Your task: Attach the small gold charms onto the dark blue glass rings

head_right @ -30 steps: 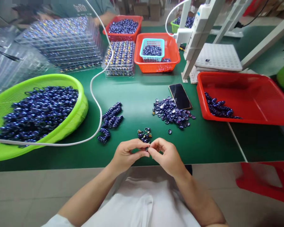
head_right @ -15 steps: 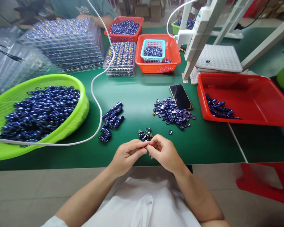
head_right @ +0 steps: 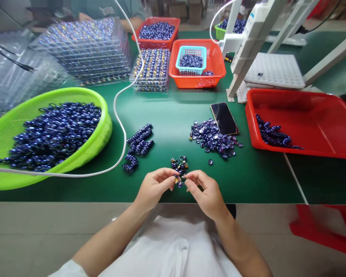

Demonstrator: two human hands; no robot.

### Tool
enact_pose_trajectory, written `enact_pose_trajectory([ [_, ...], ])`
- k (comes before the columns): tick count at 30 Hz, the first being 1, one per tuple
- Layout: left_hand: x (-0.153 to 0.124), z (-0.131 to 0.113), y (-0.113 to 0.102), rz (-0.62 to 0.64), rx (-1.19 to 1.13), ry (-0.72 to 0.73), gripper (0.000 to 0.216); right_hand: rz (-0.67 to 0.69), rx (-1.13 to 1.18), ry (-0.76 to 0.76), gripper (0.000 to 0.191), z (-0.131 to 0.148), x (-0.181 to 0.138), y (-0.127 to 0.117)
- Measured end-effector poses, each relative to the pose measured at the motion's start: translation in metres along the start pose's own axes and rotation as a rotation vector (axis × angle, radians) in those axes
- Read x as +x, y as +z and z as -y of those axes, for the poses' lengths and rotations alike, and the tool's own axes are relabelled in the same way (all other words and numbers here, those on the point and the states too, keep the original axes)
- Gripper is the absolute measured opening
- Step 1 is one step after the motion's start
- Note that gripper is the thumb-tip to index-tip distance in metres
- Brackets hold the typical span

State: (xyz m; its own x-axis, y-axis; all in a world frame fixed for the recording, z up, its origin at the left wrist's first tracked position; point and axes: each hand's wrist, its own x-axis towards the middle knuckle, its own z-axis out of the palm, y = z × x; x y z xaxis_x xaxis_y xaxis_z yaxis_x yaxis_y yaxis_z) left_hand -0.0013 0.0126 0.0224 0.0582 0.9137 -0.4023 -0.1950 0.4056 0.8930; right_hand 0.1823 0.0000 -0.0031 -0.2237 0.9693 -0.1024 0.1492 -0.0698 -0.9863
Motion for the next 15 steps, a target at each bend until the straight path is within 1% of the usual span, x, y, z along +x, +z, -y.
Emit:
enact_pose_trajectory([
  [3,0.0003,0.0008,0.0008,0.013,-0.001,0.01,0.01,-0.036,-0.099,-0.172,0.007,0.0002,-0.0004,0.0004],
  [6,0.0008,0.0028,0.002,0.023,0.001,0.019,0.01,-0.036,-0.178,-0.339,0.016,0.0034,0.0022,0.002],
  [10,0.0012,0.0059,0.0045,0.01,0.042,0.02,0.012,-0.047,-0.288,-0.512,0.023,0.0056,0.0063,0.0055],
  [12,0.0011,0.007,0.0056,0.009,0.07,0.013,0.014,-0.066,-0.343,-0.553,0.023,0.0056,0.0073,0.0071],
  [15,0.0005,0.0092,0.0059,0.035,0.112,0.011,0.018,-0.084,-0.388,-0.503,0.018,0.0065,0.0073,0.0085],
])
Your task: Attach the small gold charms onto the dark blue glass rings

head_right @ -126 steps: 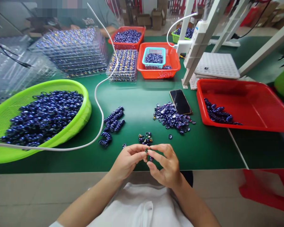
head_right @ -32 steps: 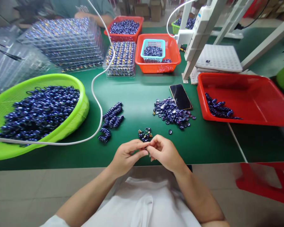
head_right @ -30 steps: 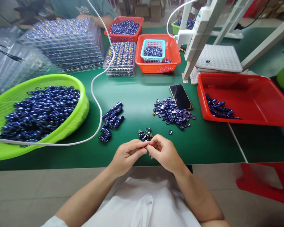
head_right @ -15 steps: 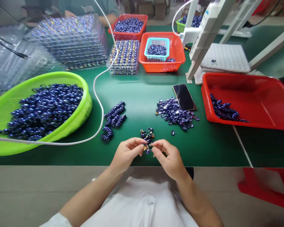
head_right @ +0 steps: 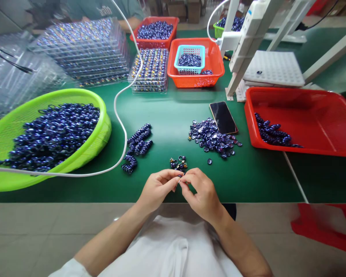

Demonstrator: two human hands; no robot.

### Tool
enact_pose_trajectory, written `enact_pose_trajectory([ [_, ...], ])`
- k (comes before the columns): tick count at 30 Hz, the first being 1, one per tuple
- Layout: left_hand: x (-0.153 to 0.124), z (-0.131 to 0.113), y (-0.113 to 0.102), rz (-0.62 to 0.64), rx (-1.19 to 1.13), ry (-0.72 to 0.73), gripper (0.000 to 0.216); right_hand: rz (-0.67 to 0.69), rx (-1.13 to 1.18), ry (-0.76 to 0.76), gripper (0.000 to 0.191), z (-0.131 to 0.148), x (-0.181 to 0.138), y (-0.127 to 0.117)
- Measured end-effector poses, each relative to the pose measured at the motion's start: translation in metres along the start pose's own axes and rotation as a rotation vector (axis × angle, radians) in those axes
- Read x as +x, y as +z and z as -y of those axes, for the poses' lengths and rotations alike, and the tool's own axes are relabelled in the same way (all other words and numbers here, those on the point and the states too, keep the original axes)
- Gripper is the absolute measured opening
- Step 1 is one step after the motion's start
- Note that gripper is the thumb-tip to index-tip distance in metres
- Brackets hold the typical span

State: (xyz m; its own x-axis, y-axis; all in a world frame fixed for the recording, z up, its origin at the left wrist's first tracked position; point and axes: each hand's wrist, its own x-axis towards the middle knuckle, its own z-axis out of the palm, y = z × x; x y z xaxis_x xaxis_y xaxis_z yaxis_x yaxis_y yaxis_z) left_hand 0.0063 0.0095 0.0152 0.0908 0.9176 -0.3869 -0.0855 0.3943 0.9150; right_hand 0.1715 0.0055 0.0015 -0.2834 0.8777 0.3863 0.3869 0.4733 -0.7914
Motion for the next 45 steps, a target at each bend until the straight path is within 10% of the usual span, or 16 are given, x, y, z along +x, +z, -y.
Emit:
enact_pose_trajectory([
  [15,-0.006,0.015,-0.002,0.008,0.247,0.219,0.022,0.08,0.359,0.587,0.02,0.0,0.005,-0.008],
  [21,-0.006,0.002,-0.003,0.035,0.093,0.116,0.017,0.172,0.345,0.461,0.012,0.0,-0.001,-0.013],
  [30,0.004,0.004,-0.008,0.128,-0.228,-0.157,0.025,0.174,-0.128,-0.274,0.034,-0.006,-0.003,-0.023],
  [45,-0.008,-0.008,-0.002,0.088,-0.066,-0.003,0.026,-0.076,0.021,-0.022,0.023,0.002,-0.009,-0.013],
])
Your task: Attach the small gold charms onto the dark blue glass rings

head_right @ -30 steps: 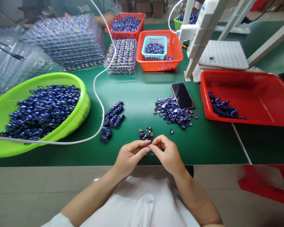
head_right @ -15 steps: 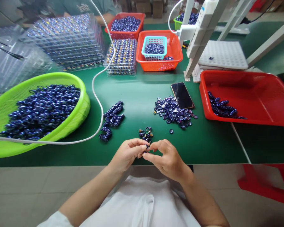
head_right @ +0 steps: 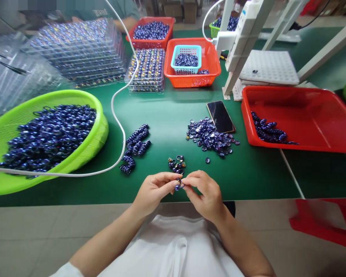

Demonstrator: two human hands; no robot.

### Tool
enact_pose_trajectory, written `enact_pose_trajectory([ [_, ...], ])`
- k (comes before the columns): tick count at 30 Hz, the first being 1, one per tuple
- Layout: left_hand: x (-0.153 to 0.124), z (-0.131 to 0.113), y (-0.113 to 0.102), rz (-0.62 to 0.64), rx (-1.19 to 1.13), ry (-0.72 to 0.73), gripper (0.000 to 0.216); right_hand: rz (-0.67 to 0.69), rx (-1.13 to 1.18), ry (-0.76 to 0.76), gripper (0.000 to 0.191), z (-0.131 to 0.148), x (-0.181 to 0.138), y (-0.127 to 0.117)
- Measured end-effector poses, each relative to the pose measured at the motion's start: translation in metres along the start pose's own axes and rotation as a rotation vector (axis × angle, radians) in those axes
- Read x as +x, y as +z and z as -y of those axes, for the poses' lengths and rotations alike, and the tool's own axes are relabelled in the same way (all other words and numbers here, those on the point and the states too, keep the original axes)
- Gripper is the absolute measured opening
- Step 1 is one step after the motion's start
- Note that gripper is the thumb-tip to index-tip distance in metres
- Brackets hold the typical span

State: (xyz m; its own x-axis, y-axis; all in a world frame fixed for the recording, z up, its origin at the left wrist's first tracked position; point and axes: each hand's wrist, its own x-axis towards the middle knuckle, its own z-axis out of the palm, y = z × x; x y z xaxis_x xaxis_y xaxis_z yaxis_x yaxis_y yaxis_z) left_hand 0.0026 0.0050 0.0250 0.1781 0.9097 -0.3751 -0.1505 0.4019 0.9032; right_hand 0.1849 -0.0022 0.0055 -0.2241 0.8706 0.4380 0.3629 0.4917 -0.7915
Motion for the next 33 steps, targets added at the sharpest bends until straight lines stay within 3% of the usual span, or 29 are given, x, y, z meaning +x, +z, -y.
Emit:
enact_pose_trajectory([
  [6,-0.003,0.005,-0.001,0.008,0.069,0.08,0.02,0.0,-0.032,-0.03,0.028,0.002,0.002,0.0],
  [12,-0.003,0.008,-0.005,0.026,0.268,0.301,0.018,0.0,-0.07,-0.033,0.027,0.002,0.002,0.001],
  [20,-0.003,0.01,-0.006,0.043,0.402,0.473,0.021,-0.002,-0.108,-0.023,0.026,0.005,0.001,0.002],
  [28,0.0,0.016,-0.004,-0.011,0.399,0.541,0.018,0.03,-0.024,0.181,0.011,0.01,0.003,0.005],
  [33,-0.001,0.025,-0.004,-0.035,0.344,0.42,0.018,0.016,0.023,0.231,0.011,0.01,0.003,0.007],
])
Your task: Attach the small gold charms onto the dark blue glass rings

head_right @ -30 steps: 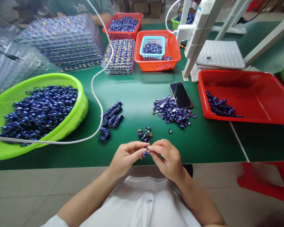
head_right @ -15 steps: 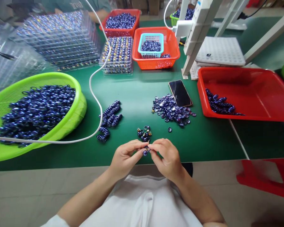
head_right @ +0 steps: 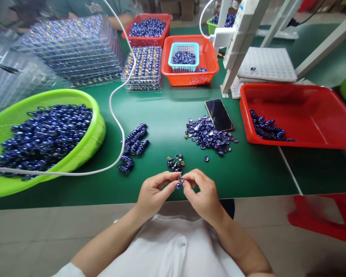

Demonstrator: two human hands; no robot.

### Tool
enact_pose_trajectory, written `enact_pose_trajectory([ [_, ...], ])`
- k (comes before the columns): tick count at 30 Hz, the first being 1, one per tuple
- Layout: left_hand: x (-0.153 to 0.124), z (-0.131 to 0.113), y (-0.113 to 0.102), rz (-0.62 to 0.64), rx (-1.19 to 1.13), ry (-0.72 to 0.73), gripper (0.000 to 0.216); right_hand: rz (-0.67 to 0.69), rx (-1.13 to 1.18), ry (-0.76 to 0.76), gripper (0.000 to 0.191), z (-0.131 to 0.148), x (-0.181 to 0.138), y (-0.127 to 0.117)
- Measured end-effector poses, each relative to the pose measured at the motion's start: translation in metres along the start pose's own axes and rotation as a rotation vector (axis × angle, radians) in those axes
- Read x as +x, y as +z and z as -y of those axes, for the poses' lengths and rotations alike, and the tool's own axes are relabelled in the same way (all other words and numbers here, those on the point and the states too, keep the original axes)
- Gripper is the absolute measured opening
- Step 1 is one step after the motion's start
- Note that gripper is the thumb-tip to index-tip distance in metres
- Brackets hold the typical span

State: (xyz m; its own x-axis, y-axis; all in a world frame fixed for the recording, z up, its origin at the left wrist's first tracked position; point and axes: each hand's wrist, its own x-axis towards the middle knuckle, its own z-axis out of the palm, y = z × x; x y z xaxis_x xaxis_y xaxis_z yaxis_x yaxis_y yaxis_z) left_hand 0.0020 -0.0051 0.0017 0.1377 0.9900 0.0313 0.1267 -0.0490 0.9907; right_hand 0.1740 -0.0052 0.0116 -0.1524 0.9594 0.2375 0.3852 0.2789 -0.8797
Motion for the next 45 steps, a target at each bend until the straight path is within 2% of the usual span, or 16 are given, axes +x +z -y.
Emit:
enact_pose_trajectory([
  [3,-0.002,0.001,0.0,0.008,-0.013,-0.051,0.017,0.002,0.007,0.024,0.01,0.0,0.0,0.001],
  [9,0.001,-0.005,0.0,0.021,0.098,0.12,0.012,0.028,0.075,0.138,0.01,-0.001,-0.001,0.004],
  [12,0.003,-0.005,0.0,0.04,0.129,0.138,0.012,0.043,0.075,0.19,0.009,-0.002,-0.001,0.004],
  [15,0.004,-0.004,0.001,0.068,0.13,0.073,0.012,0.088,0.021,0.182,0.01,-0.004,0.001,-0.001],
  [19,0.005,-0.001,0.003,0.088,0.042,-0.079,0.012,0.196,-0.063,0.053,0.011,-0.014,0.009,-0.021],
  [23,0.009,-0.001,0.001,0.004,-0.105,-0.208,0.014,-0.018,-0.36,-0.068,0.016,-0.036,0.021,-0.044],
  [27,0.014,-0.002,-0.003,-0.053,-0.235,-0.302,0.016,0.002,-0.694,-0.108,0.02,-0.059,0.028,-0.05],
  [30,0.016,-0.002,-0.006,-0.072,-0.306,-0.324,0.018,-0.014,-0.759,-0.123,0.018,-0.065,0.028,-0.046],
  [33,0.016,-0.001,-0.008,-0.08,-0.361,-0.304,0.019,-0.037,-0.625,-0.117,0.018,-0.057,0.023,-0.039],
  [37,0.014,-0.001,-0.007,-0.055,-0.423,-0.277,0.02,0.068,-0.285,-0.073,0.016,-0.03,0.013,-0.022],
  [40,0.011,-0.004,-0.003,-0.021,-0.478,-0.261,0.019,0.068,-0.141,-0.07,0.016,-0.013,0.008,-0.007],
  [45,0.005,-0.007,0.003,0.046,-0.489,-0.248,0.015,0.006,0.009,0.137,0.011,-0.009,0.006,0.006],
])
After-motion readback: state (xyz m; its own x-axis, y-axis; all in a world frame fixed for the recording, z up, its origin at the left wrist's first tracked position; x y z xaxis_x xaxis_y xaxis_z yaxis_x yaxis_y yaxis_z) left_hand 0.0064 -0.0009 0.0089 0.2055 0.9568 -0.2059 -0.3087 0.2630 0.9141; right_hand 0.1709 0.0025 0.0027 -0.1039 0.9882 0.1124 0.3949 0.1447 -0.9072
